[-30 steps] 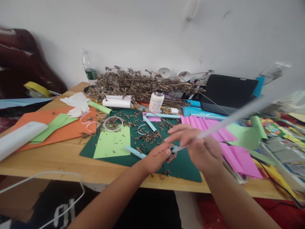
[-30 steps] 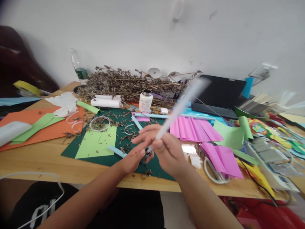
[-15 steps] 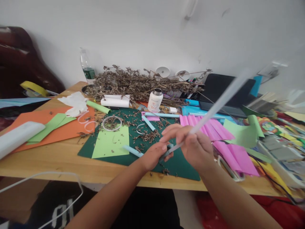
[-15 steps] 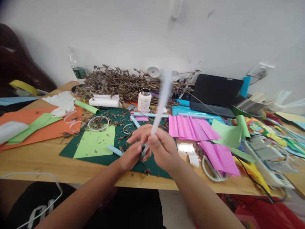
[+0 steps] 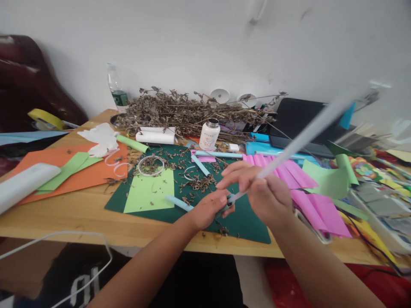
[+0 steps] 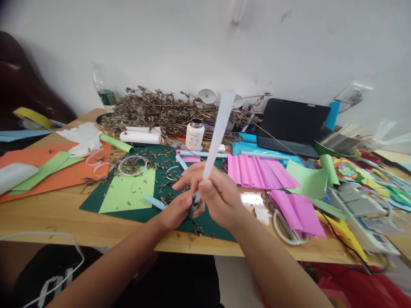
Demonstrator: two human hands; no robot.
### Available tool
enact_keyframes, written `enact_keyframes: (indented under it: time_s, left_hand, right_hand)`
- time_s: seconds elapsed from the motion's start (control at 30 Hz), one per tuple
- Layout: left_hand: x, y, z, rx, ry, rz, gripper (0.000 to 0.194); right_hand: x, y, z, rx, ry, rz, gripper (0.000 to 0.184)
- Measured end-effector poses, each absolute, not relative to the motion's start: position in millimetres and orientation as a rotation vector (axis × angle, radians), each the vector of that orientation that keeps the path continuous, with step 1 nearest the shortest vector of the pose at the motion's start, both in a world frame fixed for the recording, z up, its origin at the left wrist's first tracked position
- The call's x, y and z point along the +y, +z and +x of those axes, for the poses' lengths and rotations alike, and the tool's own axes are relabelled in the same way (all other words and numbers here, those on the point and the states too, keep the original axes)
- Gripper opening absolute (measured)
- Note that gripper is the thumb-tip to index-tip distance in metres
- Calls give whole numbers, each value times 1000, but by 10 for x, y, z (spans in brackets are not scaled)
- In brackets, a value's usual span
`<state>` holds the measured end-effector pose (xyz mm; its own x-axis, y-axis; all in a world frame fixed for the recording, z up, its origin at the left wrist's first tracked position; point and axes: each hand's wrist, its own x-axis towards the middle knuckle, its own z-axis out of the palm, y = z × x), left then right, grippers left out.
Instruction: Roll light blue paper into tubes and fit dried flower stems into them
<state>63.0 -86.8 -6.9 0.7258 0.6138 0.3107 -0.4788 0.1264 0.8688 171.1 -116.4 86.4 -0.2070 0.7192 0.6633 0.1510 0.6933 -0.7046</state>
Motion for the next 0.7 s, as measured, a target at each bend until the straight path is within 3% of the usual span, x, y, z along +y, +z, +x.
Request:
enact_keyframes:
  time_s: [0.7]
  left_hand:
    - [-902, 27, 619, 212, 729, 1254, 54]
  right_hand:
    - [-1227, 852, 1706, -1898, 520, -666, 30]
